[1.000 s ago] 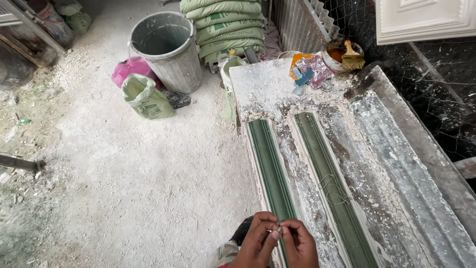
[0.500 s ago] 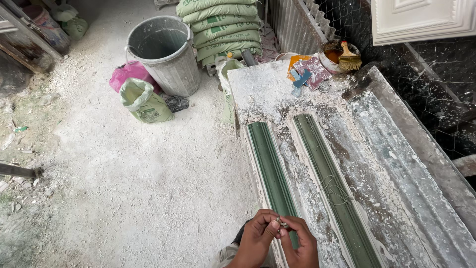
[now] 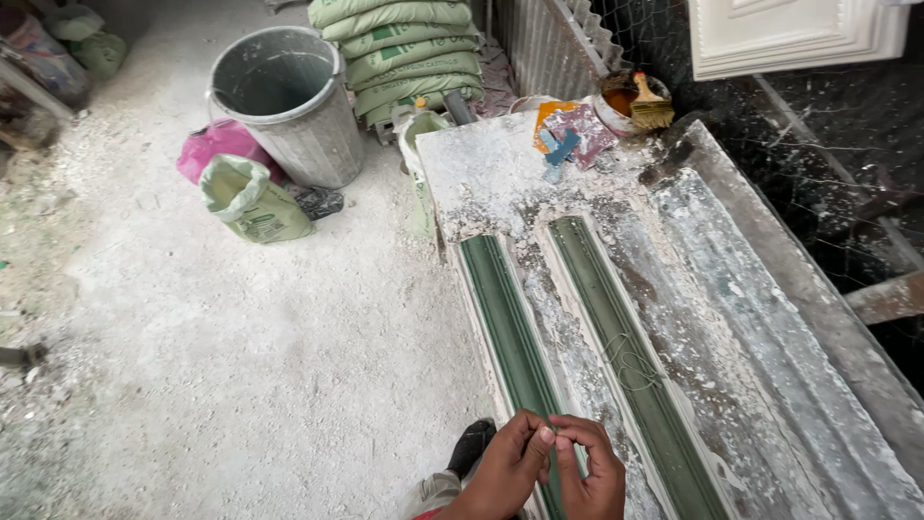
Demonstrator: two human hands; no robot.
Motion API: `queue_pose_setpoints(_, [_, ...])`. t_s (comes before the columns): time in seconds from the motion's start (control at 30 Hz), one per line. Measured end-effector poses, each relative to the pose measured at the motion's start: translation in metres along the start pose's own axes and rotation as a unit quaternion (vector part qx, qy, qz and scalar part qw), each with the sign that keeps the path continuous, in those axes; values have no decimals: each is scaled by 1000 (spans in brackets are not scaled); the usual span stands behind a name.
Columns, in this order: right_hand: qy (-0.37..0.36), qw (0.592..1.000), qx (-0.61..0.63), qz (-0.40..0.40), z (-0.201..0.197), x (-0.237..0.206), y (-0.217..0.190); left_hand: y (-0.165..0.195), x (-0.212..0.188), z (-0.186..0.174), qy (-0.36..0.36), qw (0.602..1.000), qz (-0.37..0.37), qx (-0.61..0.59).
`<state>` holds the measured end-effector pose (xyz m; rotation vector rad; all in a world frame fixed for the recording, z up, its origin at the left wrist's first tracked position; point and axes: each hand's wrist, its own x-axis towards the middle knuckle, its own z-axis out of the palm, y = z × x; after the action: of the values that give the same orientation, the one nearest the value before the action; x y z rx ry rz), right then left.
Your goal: The person ties thin plastic strips around green plaster cornice moldings laid on a work table, tightening each strip by hand to secure the pieces. They then pick up a knife and trim along the edges of the moldings, cutting away excess material.
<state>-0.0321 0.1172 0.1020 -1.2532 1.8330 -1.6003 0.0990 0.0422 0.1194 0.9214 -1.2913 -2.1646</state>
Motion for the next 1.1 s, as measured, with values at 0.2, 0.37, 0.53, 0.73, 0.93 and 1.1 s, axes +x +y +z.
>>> queue_pose_setpoints(0.2, [58,995,75,13,-18,-15,32,-2,19,17,-64,994,75,42])
queue_pose_setpoints(0.37, [141,982,123,31,-23,-32,40,2,17,20,-184,981,42,-31])
queue_pose_setpoints(0.53, [169,974,129,80,-31,-46,25,10,13,28,-191,981,28,21])
queue_pose_setpoints(0.73, [228,969,74,54,-38,-56,11,35,27,34,-244,960,45,132])
queue_pose_setpoints(0.93, [332,934,46,121,-44,-72,14,60,50,43,-297,910,82,278])
queue_pose_setpoints(1.1, [323,894,175,254,-33,-86,21,49,60,44,-385,887,-111,228])
